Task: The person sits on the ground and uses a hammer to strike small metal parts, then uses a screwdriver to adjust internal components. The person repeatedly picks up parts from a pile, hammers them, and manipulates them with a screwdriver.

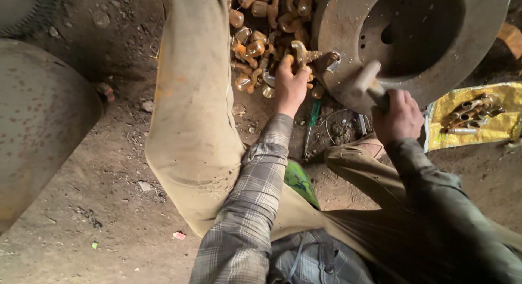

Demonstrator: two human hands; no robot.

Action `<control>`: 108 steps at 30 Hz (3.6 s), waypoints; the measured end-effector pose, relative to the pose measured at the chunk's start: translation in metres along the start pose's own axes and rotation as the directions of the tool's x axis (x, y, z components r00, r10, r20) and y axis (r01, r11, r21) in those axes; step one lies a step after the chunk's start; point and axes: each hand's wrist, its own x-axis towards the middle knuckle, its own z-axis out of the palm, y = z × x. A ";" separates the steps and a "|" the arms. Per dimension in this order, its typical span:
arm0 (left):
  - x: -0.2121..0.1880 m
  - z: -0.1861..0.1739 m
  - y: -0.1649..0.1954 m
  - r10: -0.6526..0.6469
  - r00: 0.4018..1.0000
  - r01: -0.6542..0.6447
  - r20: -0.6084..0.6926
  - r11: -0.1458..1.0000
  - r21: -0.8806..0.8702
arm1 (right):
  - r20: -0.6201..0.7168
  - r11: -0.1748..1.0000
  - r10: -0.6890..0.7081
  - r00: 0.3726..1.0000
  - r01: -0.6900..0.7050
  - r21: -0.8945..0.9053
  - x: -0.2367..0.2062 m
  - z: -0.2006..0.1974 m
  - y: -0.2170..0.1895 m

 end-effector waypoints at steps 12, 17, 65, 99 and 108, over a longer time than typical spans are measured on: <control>-0.001 -0.003 0.013 0.035 0.999 -0.035 -0.001 0.999 0.019 | 0.037 0.944 -0.104 0.994 0.087 0.317 0.053 -0.005 -0.051; -0.004 -0.003 0.015 0.078 0.994 -0.081 -0.071 0.996 -0.036 | 0.017 0.947 -0.132 0.991 0.122 0.296 0.090 0.005 -0.098; -0.122 0.117 0.102 -0.343 0.697 0.029 0.630 0.891 0.453 | 0.301 -0.289 0.881 0.366 -0.089 0.953 -0.142 -0.021 0.326; -0.124 0.126 0.095 -0.385 0.525 0.529 0.759 0.846 0.063 | -0.111 0.343 -0.267 0.957 0.202 0.917 -0.012 -0.108 0.082; -0.101 0.112 0.144 -0.015 0.912 0.066 0.410 0.992 -0.111 | 0.047 0.711 0.012 0.999 -0.042 0.702 0.009 -0.087 0.103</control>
